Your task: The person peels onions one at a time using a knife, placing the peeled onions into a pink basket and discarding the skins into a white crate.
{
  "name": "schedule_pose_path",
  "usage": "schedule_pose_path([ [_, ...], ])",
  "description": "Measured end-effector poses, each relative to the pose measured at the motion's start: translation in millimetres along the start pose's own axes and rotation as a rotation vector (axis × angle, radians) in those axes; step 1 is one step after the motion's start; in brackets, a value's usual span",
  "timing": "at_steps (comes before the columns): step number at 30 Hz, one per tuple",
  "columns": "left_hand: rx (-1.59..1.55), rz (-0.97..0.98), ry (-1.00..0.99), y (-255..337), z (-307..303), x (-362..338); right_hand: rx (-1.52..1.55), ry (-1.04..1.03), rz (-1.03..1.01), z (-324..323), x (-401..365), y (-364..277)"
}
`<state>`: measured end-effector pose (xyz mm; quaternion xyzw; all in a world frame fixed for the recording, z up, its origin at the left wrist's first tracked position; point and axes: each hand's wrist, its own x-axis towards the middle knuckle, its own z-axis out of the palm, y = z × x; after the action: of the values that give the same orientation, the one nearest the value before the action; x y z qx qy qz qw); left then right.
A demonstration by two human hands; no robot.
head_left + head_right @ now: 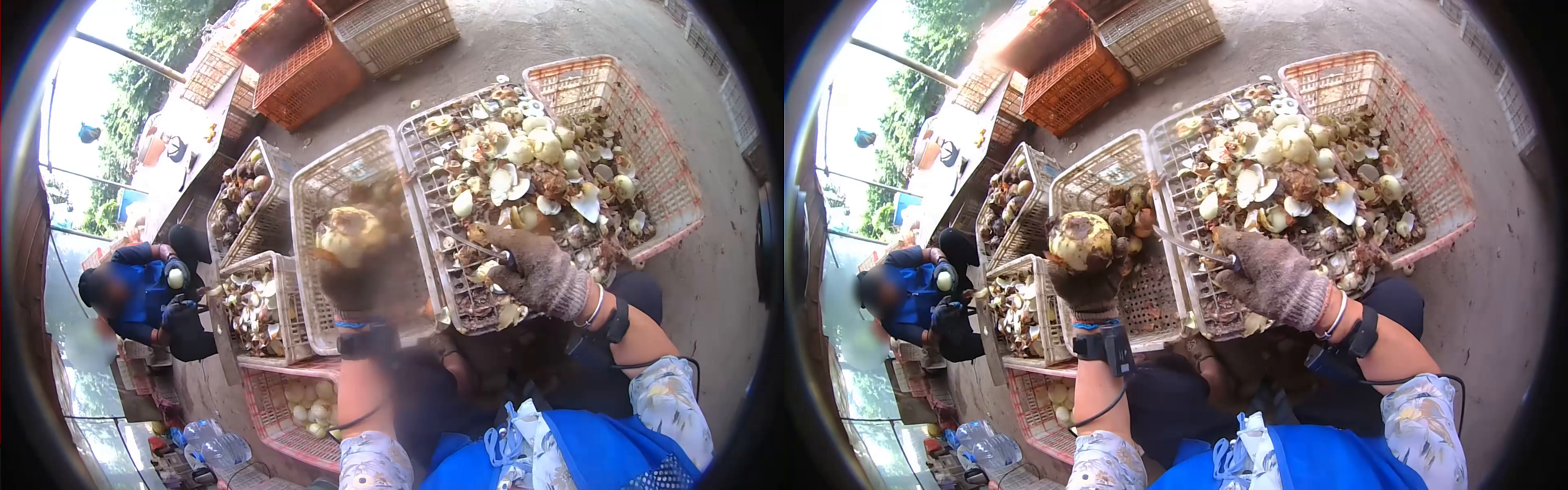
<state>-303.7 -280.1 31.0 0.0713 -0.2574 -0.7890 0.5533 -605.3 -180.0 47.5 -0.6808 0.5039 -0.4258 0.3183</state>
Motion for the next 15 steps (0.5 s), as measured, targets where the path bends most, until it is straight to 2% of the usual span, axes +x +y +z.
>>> schedule_pose_path([
  [2, 0.114, 0.026, 0.224, -38, 40, -6, -0.073, -0.095, 0.048, -8, -9, -12],
  [3, 0.089, 0.125, 0.313, -53, 38, -6, -0.176, -0.144, 0.071, -9, -12, -14],
  [4, 0.084, 0.116, 0.31, -61, 26, -8, -0.18, -0.138, 0.079, -11, -16, -13],
  [6, -0.382, 0.014, -0.036, -76, 0, -14, -0.16, -0.06, 0.006, -11, -23, -8],
  [7, 0.06, 0.044, 0.459, -82, 40, -2, -0.162, -0.041, -0.022, -15, -20, -9],
  [8, 0.054, 0.031, 0.463, -88, 34, -1, -0.166, -0.04, -0.007, -15, -19, -7],
  [10, -0.265, -0.016, -0.134, -98, 30, 7, 0.063, 0.016, 0.127, -16, -15, -2],
  [11, -0.275, -0.072, -0.161, -102, 29, 14, 0.106, 0.029, 0.206, -21, -12, -7],
  [14, -0.222, -0.127, -0.165, -104, 9, 28, 0.075, 0.058, 0.222, -28, 0, -4],
  [15, -0.229, -0.132, -0.204, -107, 19, 32, 0.258, 0.106, 0.31, -24, 0, -4],
])
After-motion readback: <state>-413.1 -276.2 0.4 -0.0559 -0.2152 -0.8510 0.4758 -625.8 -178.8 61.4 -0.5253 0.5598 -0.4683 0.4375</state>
